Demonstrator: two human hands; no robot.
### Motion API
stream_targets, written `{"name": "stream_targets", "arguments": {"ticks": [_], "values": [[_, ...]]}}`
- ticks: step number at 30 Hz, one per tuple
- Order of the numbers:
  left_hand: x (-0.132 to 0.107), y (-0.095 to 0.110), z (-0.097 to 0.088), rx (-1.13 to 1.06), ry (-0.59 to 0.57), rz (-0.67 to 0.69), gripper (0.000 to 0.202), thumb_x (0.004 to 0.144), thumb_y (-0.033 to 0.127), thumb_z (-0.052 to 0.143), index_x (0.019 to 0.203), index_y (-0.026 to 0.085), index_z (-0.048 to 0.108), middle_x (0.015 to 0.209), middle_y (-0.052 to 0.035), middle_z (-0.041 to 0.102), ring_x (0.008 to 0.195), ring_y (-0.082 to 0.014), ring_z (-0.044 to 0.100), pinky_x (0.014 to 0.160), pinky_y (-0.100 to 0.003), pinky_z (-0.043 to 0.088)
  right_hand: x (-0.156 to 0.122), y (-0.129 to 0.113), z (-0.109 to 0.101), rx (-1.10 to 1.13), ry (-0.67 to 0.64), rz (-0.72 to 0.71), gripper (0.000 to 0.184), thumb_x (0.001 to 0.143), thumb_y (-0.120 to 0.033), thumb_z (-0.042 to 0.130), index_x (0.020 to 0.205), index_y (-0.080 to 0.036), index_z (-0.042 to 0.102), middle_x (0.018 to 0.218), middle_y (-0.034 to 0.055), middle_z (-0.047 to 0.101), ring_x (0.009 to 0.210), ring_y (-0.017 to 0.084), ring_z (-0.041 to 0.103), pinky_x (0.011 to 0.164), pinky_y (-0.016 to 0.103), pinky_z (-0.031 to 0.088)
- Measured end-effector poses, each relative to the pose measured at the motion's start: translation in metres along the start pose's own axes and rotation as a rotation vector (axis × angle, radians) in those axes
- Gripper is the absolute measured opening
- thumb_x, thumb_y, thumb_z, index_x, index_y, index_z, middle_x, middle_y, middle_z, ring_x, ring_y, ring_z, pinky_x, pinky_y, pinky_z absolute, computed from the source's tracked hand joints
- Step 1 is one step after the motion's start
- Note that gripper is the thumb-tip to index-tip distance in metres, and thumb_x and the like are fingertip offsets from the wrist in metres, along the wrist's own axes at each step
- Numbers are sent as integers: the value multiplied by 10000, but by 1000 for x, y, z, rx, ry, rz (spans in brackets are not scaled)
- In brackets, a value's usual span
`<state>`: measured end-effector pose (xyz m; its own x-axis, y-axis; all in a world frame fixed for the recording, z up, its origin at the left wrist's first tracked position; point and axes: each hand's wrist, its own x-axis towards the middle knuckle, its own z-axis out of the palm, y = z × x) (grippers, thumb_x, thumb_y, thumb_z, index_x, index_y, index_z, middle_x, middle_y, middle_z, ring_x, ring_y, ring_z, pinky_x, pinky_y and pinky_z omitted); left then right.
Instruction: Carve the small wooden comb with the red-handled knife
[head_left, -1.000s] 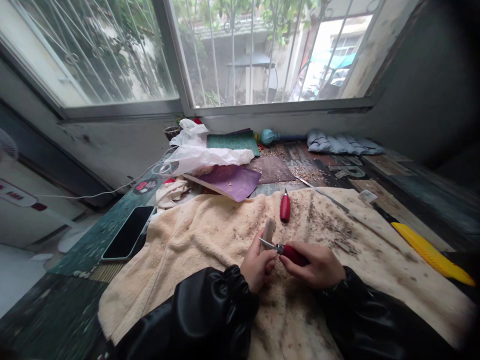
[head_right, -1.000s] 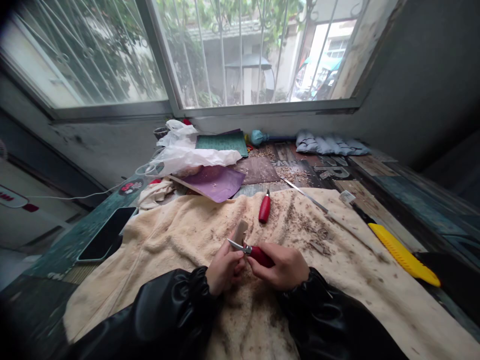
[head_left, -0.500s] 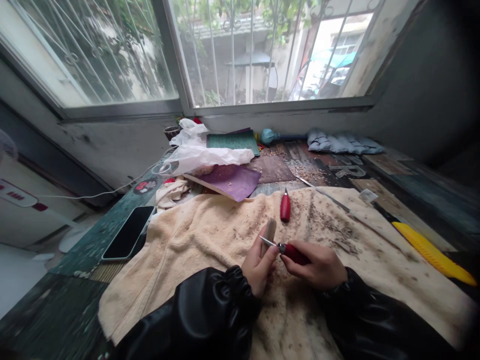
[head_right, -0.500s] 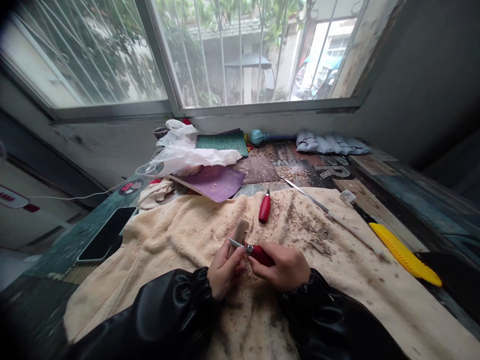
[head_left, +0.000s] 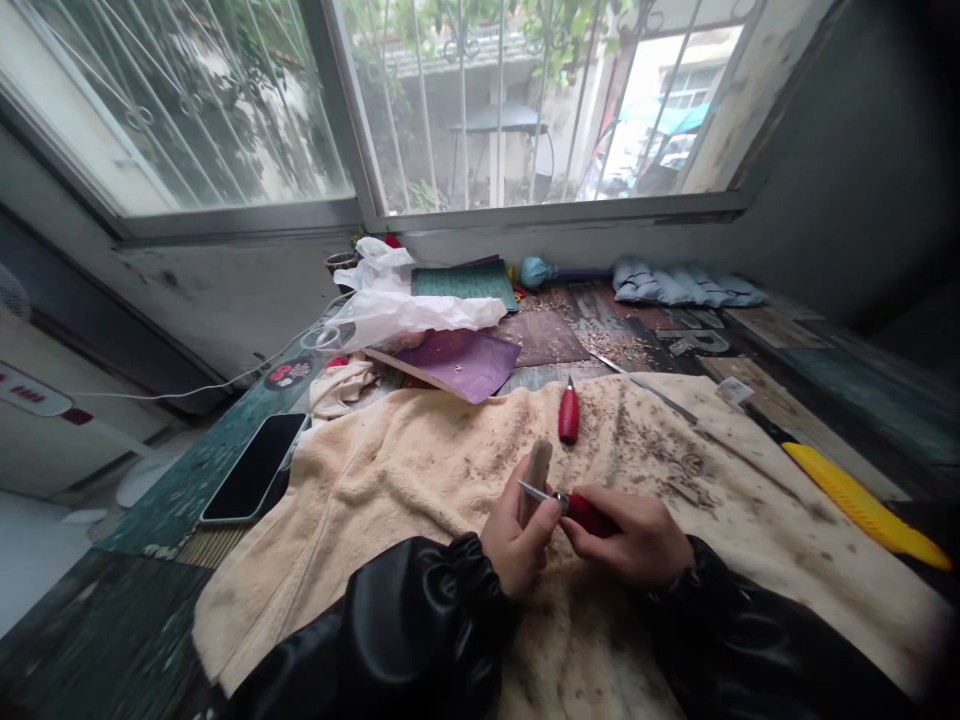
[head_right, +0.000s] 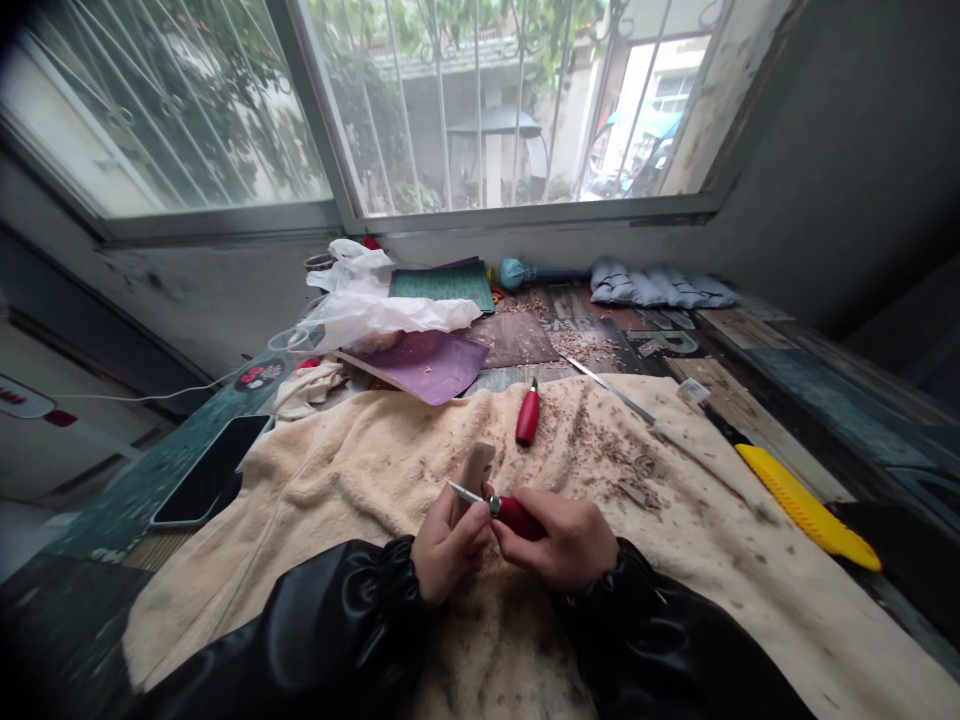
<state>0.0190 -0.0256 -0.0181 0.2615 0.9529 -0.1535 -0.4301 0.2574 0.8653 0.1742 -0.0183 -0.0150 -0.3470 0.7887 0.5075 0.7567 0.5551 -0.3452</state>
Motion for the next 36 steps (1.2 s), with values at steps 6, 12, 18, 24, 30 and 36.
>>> {"name": "stream_targets", "arguments": {"ticks": [6, 12, 18, 24, 30, 36], "values": [[2, -3, -4, 43, -54, 32, 643, 723, 379, 618, 1285, 229, 346, 832, -14, 477, 485, -35, 353, 419, -169, 286, -5, -1, 5, -27, 17, 62, 317, 782, -460, 493, 695, -189, 633, 554, -8, 602, 453, 78, 511, 479, 196, 360], [1, -1, -1, 29, -58, -33, 555, 736, 451, 587, 1198, 194, 420, 591, 60, 370, 397, -27, 281, 362, -164, 213, -4, -5, 5, -64, 39, 98, 381, 794, -507, 452, 658, -196, 626, 505, -19, 561, 425, 72, 477, 455, 203, 318], [0, -2, 0, 57, -47, -52, 486, 736, 493, 570, 1076, 167, 452, 475, 100, 305, 348, -22, 239, 332, -151, 203, -4, -6, 4, -115, 74, 87, 411, 803, -514, 435, 612, -192, 603, 478, -23, 529, 414, 70, 453, 452, 210, 302], [1, -2, 3, 37, -20, 22, 514, 712, 501, 594, 1069, 163, 448, 451, 107, 315, 335, -21, 252, 321, -138, 202, -4, -8, 4, -107, 61, 88, 397, 815, -498, 431, 632, -187, 598, 486, -25, 524, 414, 69, 455, 453, 204, 314], [0, 3, 5, 139, 34, 4, 575, 715, 501, 591, 1160, 169, 439, 430, 100, 334, 327, -34, 276, 319, -155, 246, -4, -10, 3, -96, 85, 99, 395, 823, -496, 423, 646, -187, 595, 492, -25, 519, 414, 70, 451, 451, 199, 324], [-1, 5, 5, 178, 26, 43, 539, 717, 507, 581, 1107, 150, 476, 442, 90, 353, 335, -39, 297, 324, -164, 265, -3, -8, 2, -43, 59, 94, 360, 814, -471, 447, 662, -182, 601, 493, -32, 507, 416, 65, 443, 457, 193, 334]]}}
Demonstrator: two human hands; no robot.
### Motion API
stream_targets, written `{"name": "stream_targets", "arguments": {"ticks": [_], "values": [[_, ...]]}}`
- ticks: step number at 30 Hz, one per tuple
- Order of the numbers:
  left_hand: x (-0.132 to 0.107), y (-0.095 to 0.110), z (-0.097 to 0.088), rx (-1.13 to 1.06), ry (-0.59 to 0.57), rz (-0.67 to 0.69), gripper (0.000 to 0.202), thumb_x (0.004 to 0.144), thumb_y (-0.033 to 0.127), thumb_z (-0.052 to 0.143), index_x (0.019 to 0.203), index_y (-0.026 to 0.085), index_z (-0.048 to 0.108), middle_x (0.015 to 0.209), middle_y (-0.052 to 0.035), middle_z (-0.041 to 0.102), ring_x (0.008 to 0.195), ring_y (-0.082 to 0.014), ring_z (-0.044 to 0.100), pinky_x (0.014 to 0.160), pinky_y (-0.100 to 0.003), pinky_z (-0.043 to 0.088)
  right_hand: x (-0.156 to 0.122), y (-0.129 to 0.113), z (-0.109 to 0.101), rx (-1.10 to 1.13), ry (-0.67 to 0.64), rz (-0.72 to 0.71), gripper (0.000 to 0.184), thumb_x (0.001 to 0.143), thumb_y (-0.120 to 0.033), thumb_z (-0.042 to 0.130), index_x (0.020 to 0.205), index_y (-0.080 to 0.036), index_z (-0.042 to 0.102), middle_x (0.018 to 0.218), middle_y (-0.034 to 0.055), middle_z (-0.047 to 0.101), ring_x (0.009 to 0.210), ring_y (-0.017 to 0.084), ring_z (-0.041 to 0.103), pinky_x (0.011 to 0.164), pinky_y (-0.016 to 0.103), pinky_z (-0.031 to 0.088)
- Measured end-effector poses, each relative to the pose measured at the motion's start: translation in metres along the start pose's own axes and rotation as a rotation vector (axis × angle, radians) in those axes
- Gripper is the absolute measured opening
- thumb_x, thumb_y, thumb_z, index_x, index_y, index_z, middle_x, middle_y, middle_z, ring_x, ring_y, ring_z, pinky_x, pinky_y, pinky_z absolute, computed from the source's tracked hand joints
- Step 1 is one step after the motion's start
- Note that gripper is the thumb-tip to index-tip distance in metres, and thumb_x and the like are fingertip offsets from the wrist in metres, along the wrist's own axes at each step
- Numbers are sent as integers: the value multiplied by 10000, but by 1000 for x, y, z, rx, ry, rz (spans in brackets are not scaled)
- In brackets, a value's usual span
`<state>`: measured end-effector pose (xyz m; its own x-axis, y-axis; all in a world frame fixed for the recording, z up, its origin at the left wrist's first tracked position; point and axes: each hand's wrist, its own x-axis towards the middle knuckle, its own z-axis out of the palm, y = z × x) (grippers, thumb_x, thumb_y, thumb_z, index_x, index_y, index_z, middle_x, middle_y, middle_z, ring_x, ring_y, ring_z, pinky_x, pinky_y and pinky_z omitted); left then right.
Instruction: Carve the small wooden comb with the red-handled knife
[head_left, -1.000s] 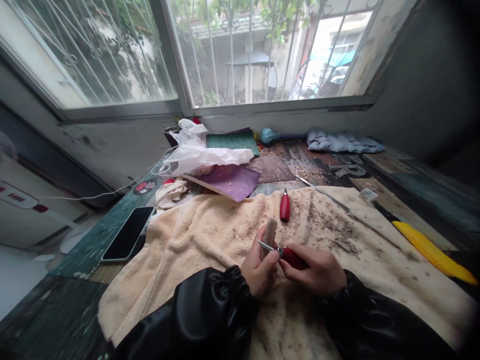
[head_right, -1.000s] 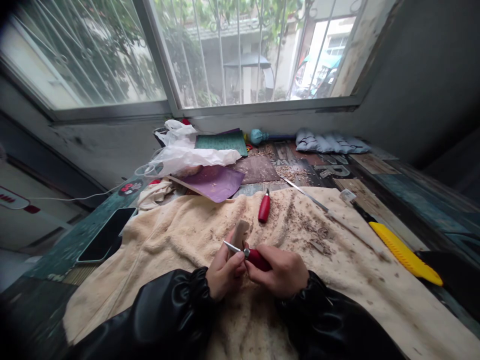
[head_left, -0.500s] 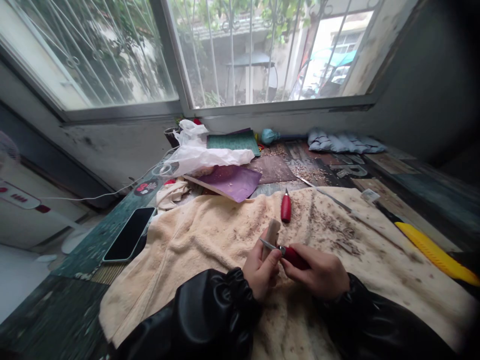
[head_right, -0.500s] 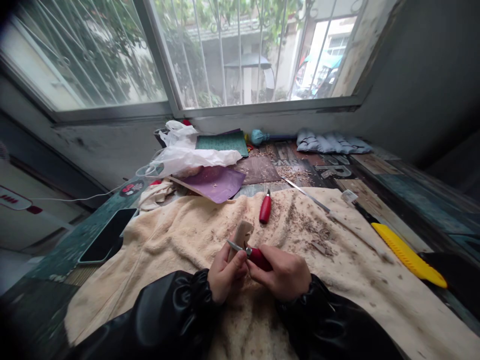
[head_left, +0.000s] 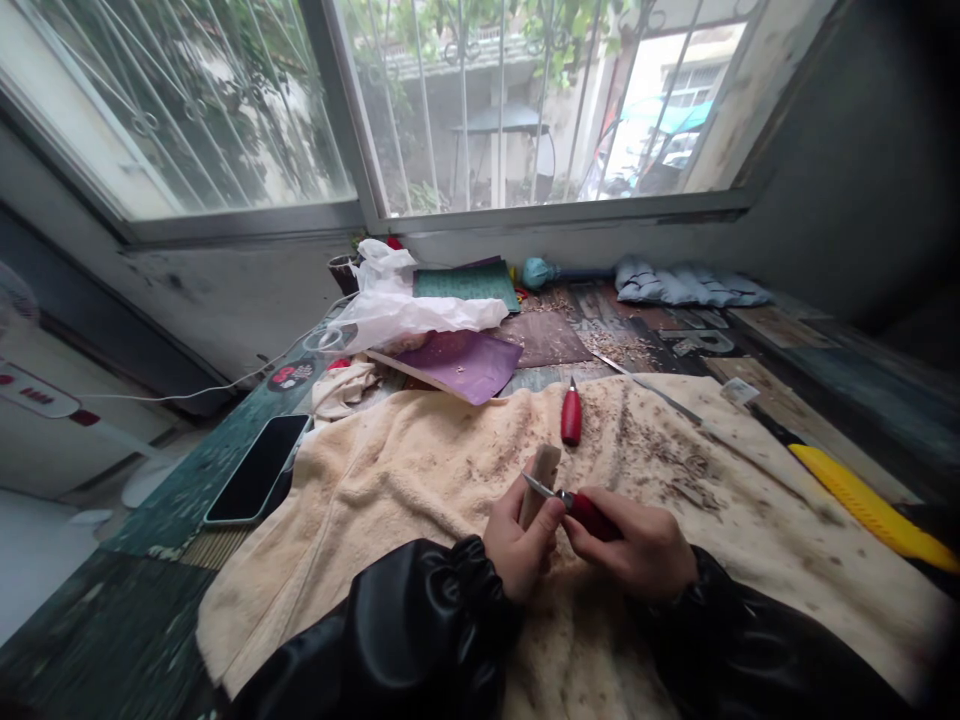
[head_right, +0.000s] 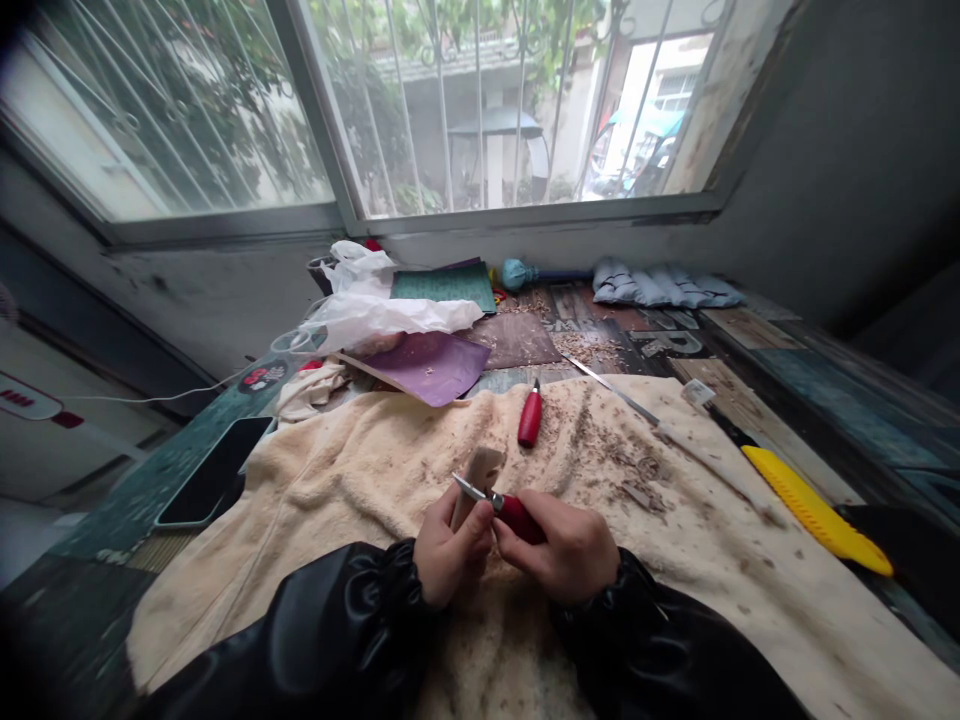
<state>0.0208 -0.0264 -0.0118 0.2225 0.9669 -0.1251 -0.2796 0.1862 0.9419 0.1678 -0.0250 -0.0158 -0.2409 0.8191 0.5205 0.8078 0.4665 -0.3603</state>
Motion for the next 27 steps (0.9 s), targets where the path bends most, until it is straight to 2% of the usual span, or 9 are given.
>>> {"name": "stream_targets", "arguments": {"ticks": [6, 10, 18, 27], "values": [[2, -11, -4, -171, -106, -62, 555, 732, 492, 578, 1136, 167, 381, 435, 117, 298, 321, -23, 230, 306, -136, 207, -1, 1, 1, 33, -26, -11, 354, 805, -468, 462, 678, -178, 621, 515, -22, 546, 435, 69, 479, 464, 201, 329], [2, -10, -3, -177, -88, -60, 569, 731, 485, 584, 1141, 164, 356, 427, 127, 270, 316, -25, 219, 300, -135, 203, -2, 0, 2, -12, 10, -1, 343, 805, -460, 474, 679, -179, 624, 514, -22, 548, 440, 71, 481, 470, 208, 321], [-2, 2, 3, -143, -13, -57, 588, 681, 498, 631, 1107, 154, 416, 445, 114, 319, 324, -15, 237, 308, -141, 214, -1, -1, 1, -28, 39, -39, 384, 828, -468, 435, 662, -168, 609, 503, -14, 533, 434, 80, 472, 464, 217, 315], [-3, 1, 5, -100, 34, -55, 746, 664, 546, 616, 1247, 163, 351, 432, 114, 321, 311, -30, 253, 286, -148, 236, -4, -3, 4, -21, 53, -8, 389, 823, -478, 439, 642, -172, 598, 478, -27, 498, 410, 67, 436, 453, 207, 309]]}}
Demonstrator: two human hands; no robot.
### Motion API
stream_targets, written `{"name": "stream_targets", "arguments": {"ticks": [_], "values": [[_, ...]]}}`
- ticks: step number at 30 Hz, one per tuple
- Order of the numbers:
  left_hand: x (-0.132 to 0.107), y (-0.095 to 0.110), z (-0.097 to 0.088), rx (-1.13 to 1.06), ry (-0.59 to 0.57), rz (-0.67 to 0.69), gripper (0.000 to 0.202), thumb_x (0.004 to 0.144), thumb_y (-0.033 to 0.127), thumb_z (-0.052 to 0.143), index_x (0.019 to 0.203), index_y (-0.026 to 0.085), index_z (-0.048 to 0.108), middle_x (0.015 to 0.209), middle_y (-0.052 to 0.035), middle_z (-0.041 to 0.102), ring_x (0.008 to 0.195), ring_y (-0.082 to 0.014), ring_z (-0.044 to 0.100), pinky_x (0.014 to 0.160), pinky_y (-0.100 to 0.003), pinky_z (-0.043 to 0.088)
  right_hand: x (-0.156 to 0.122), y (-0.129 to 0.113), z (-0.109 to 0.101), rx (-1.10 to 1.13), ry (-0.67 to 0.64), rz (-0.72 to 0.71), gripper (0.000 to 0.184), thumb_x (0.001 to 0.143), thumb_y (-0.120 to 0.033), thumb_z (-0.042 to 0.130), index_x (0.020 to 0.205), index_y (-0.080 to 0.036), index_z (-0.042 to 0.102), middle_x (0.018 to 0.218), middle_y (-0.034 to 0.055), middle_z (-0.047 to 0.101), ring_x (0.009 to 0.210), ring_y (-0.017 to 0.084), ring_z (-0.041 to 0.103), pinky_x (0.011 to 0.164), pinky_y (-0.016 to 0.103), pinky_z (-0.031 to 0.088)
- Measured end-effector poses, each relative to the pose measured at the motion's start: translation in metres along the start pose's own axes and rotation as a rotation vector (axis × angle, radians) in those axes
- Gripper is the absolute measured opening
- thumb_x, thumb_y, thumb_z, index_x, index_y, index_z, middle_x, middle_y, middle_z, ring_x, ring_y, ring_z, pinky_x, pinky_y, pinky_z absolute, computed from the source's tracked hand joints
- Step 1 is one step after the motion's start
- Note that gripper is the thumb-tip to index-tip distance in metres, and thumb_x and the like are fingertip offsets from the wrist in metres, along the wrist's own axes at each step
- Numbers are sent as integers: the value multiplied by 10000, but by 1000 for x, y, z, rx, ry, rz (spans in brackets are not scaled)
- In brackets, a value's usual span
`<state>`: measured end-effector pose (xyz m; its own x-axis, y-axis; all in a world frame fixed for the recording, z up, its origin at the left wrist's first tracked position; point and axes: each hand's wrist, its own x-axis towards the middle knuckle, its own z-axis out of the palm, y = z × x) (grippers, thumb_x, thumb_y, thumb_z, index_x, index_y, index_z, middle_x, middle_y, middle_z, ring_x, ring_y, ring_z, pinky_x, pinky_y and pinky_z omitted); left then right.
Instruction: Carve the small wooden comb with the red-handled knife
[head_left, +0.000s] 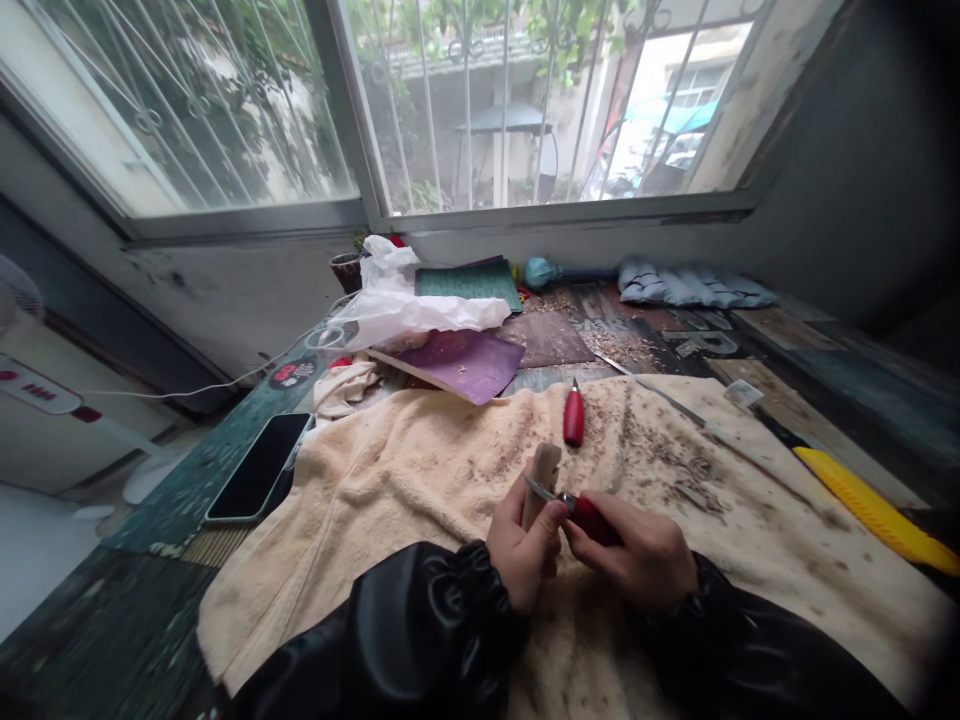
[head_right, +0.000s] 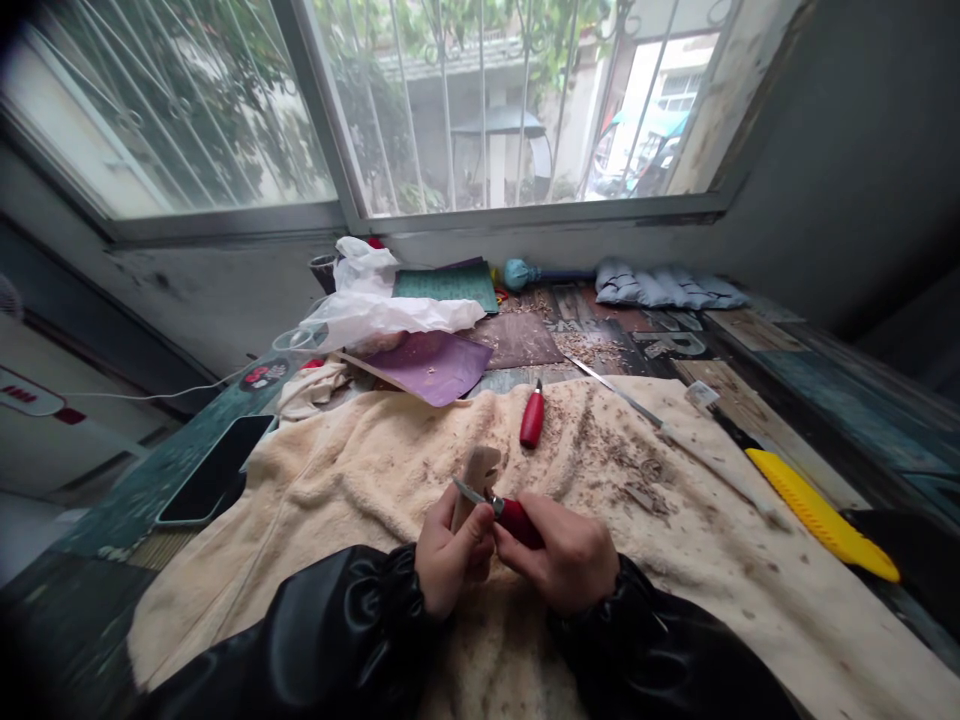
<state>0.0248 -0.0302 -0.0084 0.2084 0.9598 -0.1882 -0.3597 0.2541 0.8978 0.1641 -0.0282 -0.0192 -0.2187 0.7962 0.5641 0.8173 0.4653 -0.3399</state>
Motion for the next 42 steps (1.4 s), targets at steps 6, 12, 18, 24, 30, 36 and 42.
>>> {"name": "stream_targets", "arguments": {"ticks": [6, 12, 18, 24, 30, 36, 42], "values": [[-1, 0, -4, 103, 20, 56, 658, 684, 515, 614, 1216, 170, 438, 482, 75, 368, 358, -36, 276, 324, -166, 245, 1, -2, -2, 29, 16, -7, 361, 819, -453, 456, 650, -168, 600, 493, -22, 516, 423, 69, 442, 457, 207, 310], [-2, 0, -4, 137, 72, 67, 594, 670, 521, 622, 1134, 165, 520, 535, 44, 431, 392, -44, 309, 350, -179, 269, 1, -3, -1, 35, 68, -43, 350, 821, -434, 465, 635, -164, 587, 492, -20, 499, 420, 69, 426, 454, 201, 320], [-4, -1, -1, 114, 94, 76, 611, 669, 529, 619, 1146, 164, 508, 536, 50, 415, 392, -38, 294, 349, -174, 260, 1, -4, 1, 27, 93, -50, 355, 824, -436, 461, 628, -165, 582, 492, -13, 514, 425, 75, 451, 460, 206, 331], [-6, 0, 5, 50, 123, 57, 705, 654, 547, 625, 1213, 160, 440, 471, 82, 358, 362, -34, 280, 337, -169, 236, -1, -12, 4, 39, 136, 7, 370, 833, -459, 445, 699, -156, 610, 505, -8, 547, 419, 79, 488, 449, 200, 349], [1, -3, 0, -79, -30, 51, 606, 720, 505, 584, 1196, 173, 409, 503, 83, 345, 355, -27, 260, 335, -162, 216, 5, -11, -3, 44, 109, 29, 329, 830, -429, 465, 725, -161, 624, 545, 3, 583, 456, 89, 528, 475, 188, 380], [7, 4, -7, -143, -278, 170, 607, 688, 411, 646, 1184, 234, 346, 917, -27, 455, 602, -83, 506, 554, -245, 411, 14, -3, -14, -14, 157, 68, 328, 828, -429, 458, 686, -178, 615, 497, -20, 556, 398, 66, 466, 449, 177, 355], [3, 6, -7, -187, -273, 44, 651, 731, 339, 589, 1225, 337, 167, 917, -3, 458, 498, -65, 504, 416, -196, 373, 14, -2, -15, 6, 123, 24, 361, 833, -447, 441, 683, -166, 611, 503, -17, 549, 416, 69, 484, 458, 175, 365]]}}
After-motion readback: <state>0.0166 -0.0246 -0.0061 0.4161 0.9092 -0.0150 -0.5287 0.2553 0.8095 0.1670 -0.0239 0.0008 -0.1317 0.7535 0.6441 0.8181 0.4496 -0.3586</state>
